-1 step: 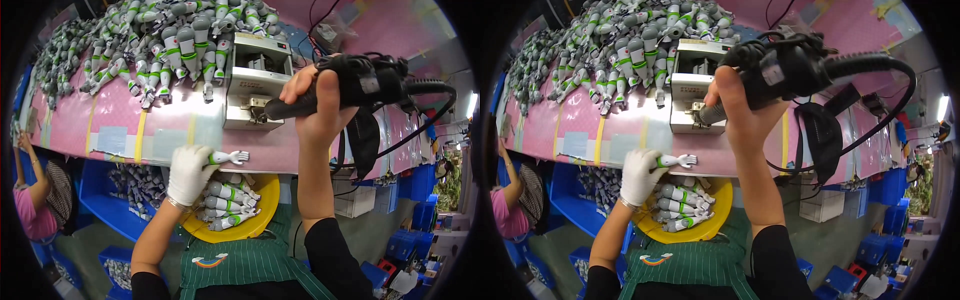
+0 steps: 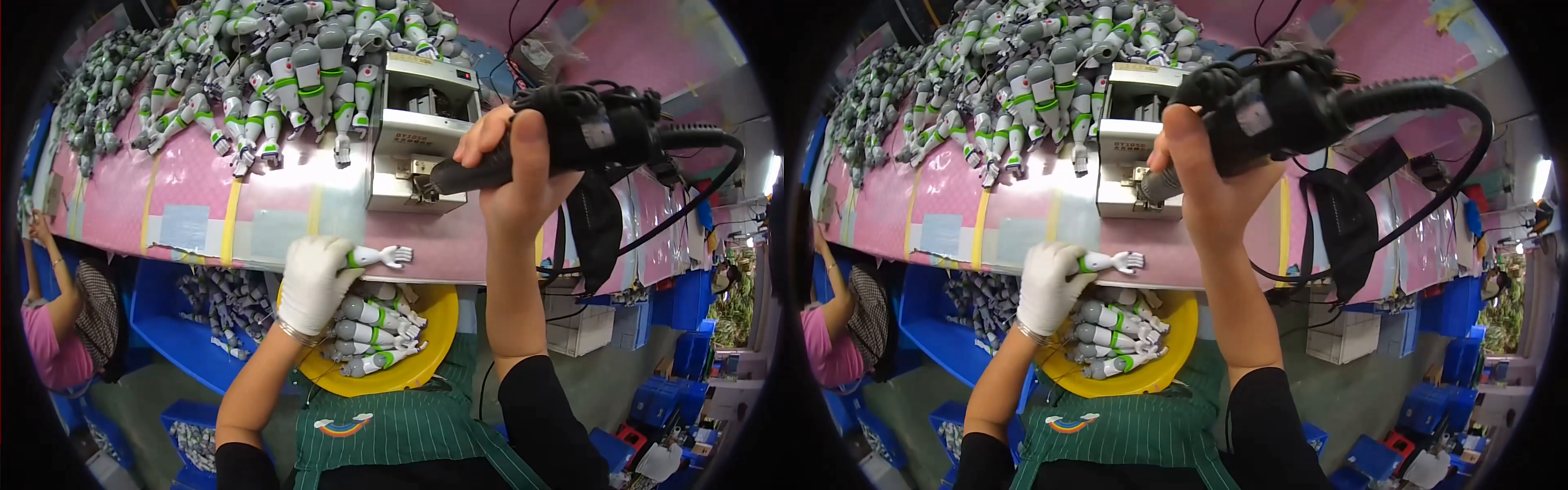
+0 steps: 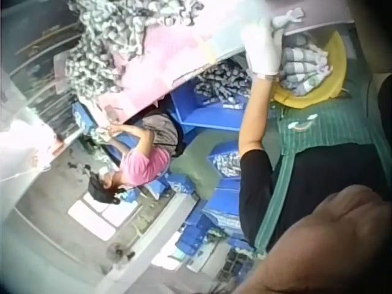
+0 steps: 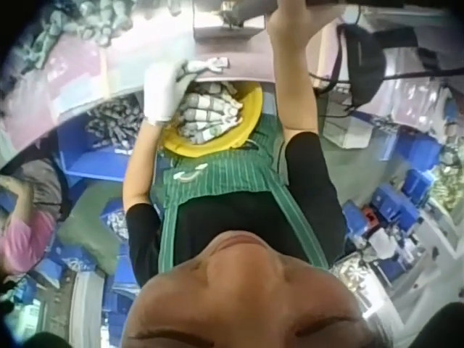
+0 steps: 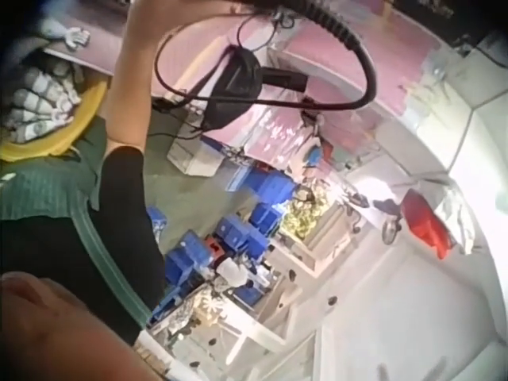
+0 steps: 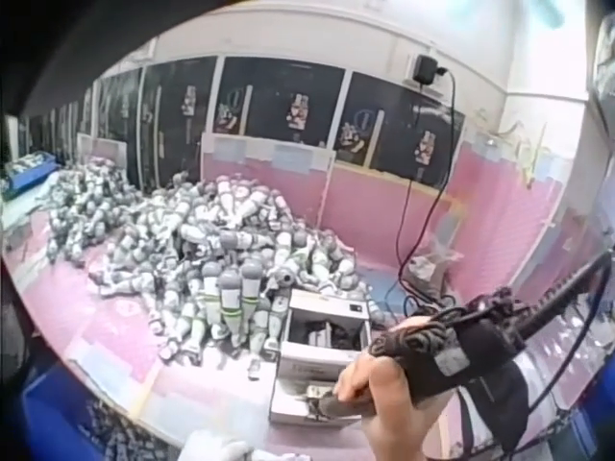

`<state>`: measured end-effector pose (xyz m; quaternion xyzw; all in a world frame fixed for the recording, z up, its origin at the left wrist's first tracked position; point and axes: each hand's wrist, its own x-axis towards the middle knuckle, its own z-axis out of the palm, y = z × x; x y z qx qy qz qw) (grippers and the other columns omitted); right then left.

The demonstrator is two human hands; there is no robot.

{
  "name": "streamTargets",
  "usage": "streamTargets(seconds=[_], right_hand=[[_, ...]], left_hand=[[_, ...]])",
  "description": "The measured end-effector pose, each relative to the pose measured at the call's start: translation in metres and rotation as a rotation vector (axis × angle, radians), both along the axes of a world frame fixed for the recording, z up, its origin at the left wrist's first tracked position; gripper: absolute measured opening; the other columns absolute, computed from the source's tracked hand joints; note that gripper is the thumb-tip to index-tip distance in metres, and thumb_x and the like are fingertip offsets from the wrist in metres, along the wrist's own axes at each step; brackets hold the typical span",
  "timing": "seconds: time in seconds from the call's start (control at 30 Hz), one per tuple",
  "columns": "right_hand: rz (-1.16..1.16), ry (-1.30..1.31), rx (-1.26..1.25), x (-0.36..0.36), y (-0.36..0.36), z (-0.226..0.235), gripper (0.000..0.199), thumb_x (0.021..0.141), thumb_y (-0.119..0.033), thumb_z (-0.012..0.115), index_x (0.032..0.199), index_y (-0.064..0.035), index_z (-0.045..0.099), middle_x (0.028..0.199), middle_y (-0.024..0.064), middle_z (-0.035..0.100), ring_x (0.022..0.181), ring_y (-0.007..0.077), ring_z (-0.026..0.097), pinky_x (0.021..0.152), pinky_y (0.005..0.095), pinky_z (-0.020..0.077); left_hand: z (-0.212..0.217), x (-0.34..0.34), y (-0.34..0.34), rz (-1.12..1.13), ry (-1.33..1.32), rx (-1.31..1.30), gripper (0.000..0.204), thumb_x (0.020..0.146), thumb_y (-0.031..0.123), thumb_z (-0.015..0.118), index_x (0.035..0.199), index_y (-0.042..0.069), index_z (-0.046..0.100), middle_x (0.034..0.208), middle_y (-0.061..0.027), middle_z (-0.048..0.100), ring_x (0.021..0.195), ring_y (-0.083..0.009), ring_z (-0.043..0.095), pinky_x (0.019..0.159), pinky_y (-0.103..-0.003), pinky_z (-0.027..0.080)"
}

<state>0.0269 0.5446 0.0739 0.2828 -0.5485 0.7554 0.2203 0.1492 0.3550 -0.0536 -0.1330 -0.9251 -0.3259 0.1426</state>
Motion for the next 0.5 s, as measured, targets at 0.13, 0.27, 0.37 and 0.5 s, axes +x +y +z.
streamTargets(seconds=[0.13, 0.27, 0.37, 0.5], right_hand=[[-0.087, -0.122, 0.105, -0.003, -0.017, -0.019, 0.01, 0.091, -0.005, 0.061, 0.094, 0.0014, 0.054, 0.064, 0.0068, 0.056, 0.049, 0.0161, 0.056, 0.048, 0.0286, 0.0456], [-0.121, -0.157, 0.279, -0.002, -0.018, -0.035, 0.015, 0.089, -0.002, 0.065, 0.1, 0.002, 0.055, 0.065, 0.0065, 0.058, 0.05, 0.0149, 0.057, 0.048, 0.0277, 0.0446], [-0.086, -0.107, 0.022, 0.011, -0.012, -0.024, 0.015, 0.094, -0.011, 0.061, 0.096, 0.0019, 0.054, 0.063, 0.0079, 0.056, 0.049, 0.017, 0.055, 0.049, 0.0303, 0.0481], [-0.121, -0.025, -0.045, -0.001, -0.01, -0.011, 0.015, 0.095, -0.011, 0.059, 0.094, 0.0032, 0.053, 0.063, 0.0098, 0.055, 0.049, 0.0177, 0.055, 0.049, 0.0312, 0.0482]], left_hand=[[0.0, -0.011, 0.015, -0.032, 0.02, 0.057, 0.035, 0.067, 0.014, 0.079, 0.096, 0.009, 0.062, 0.088, -0.0082, 0.061, 0.084, -0.0316, 0.058, 0.075, -0.045, 0.044], [-0.004, -0.015, 0.032, -0.026, 0.055, 0.069, 0.036, 0.067, 0.016, 0.079, 0.097, 0.009, 0.062, 0.088, -0.0082, 0.061, 0.086, -0.0315, 0.058, 0.076, -0.044, 0.044], [-0.001, -0.015, 0.033, -0.012, 0.003, 0.058, 0.041, 0.064, 0.012, 0.082, 0.102, 0.007, 0.065, 0.097, -0.0089, 0.064, 0.091, -0.0317, 0.059, 0.082, -0.042, 0.045], [0.0, -0.013, 0.036, -0.02, -0.008, 0.047, 0.042, 0.064, 0.012, 0.082, 0.102, 0.008, 0.065, 0.097, -0.0087, 0.064, 0.091, -0.0315, 0.059, 0.082, -0.043, 0.045]])
